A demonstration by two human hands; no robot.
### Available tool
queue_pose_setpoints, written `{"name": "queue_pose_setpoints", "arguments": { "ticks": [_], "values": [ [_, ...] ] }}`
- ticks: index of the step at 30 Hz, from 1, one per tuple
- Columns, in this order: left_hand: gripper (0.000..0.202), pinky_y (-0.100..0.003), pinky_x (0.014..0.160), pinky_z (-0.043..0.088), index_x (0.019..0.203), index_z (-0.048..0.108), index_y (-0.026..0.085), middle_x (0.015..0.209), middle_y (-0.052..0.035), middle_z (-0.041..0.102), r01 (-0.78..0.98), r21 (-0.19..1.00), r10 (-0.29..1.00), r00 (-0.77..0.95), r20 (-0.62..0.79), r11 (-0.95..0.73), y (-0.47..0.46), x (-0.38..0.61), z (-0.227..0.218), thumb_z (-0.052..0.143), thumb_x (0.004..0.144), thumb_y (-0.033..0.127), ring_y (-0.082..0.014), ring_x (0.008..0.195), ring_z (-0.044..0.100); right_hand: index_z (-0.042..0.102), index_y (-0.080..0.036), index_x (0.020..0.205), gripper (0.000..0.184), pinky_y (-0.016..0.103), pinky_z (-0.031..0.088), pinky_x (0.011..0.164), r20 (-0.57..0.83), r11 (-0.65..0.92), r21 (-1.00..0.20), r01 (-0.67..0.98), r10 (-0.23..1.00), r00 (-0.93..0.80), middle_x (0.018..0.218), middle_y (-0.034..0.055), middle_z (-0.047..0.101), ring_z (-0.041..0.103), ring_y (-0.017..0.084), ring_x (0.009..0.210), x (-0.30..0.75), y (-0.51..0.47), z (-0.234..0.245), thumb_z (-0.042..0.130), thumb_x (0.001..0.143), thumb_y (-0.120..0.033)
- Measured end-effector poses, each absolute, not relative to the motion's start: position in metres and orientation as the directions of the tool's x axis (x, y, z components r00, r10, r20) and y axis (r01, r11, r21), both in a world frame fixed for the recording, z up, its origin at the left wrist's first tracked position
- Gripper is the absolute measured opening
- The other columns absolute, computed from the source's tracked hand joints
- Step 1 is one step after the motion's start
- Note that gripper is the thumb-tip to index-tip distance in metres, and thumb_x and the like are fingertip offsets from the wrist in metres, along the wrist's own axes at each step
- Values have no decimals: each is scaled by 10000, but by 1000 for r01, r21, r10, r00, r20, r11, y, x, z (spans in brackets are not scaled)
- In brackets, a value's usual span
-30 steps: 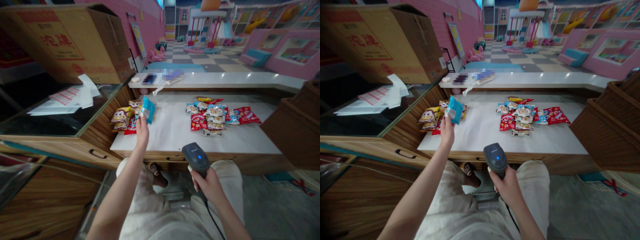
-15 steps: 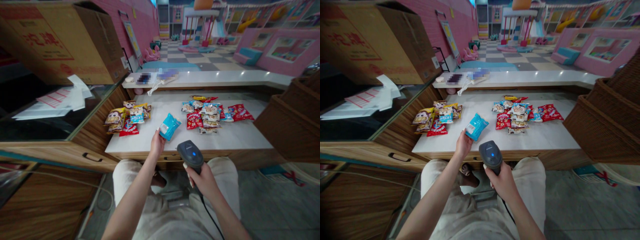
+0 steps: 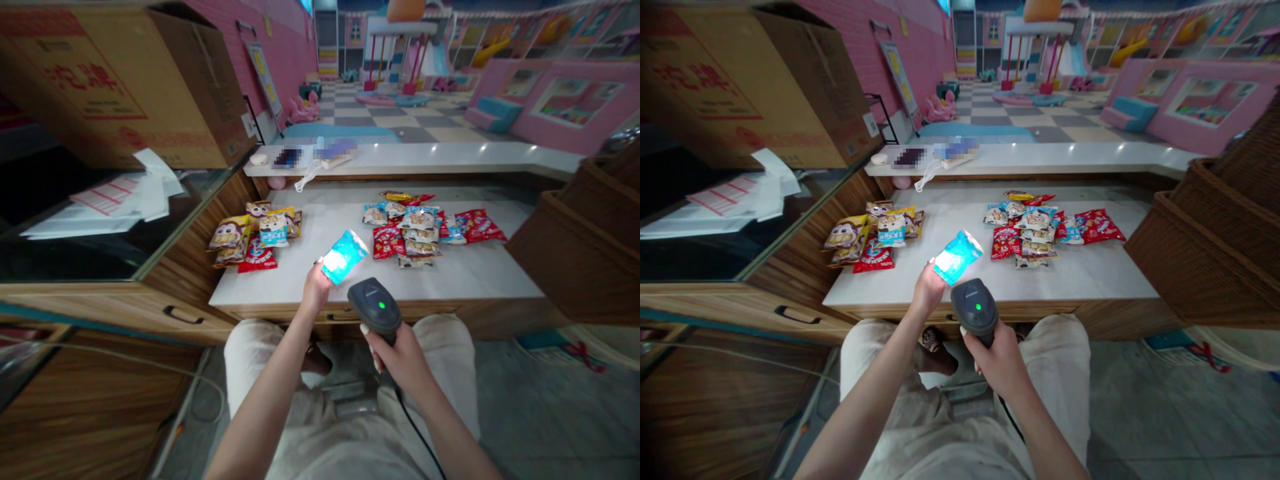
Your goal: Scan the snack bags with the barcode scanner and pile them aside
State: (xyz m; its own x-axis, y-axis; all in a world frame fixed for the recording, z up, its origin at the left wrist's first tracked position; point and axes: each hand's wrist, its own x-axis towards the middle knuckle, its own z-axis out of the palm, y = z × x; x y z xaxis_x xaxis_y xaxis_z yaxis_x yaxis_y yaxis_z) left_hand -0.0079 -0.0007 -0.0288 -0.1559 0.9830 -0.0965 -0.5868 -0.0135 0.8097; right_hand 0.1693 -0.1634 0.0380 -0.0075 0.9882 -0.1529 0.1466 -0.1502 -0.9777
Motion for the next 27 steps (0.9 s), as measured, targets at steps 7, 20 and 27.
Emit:
{"name": "queue_pose_setpoints", "arguments": {
  "ticks": [7,20,27],
  "values": [
    [275,-312,944,624,1020,757,169,998,-46,836,-671,740,947,-199,-253,56,-6,-8,-28,832,926,417,-209,986,797,593,-264,697,337,248,443,409,-162,-161,-980,121,987,1,425,-36,582,549,155,344,170,-167,35,764,831,-522],
    [356,-446,1331,394,1310,761,236,1454,-133,758,-61,955,944,-177,277,-291,48,56,9,750,1016,437,-315,1480,621,610,-252,710,372,254,438,409,-171,-179,-979,96,981,90,445,-42,568,523,146,358,202,-174,23,804,843,-540],
    [693,-576,1417,223,1487,678,107,1678,-294,560,315,854,909,182,375,-415,98,121,-7,852,905,440,-425,1672,410,605,-257,680,352,258,448,405,-182,-198,-976,90,971,153,433,-34,571,539,157,356,216,-176,24,805,796,-523]
  ]
}}
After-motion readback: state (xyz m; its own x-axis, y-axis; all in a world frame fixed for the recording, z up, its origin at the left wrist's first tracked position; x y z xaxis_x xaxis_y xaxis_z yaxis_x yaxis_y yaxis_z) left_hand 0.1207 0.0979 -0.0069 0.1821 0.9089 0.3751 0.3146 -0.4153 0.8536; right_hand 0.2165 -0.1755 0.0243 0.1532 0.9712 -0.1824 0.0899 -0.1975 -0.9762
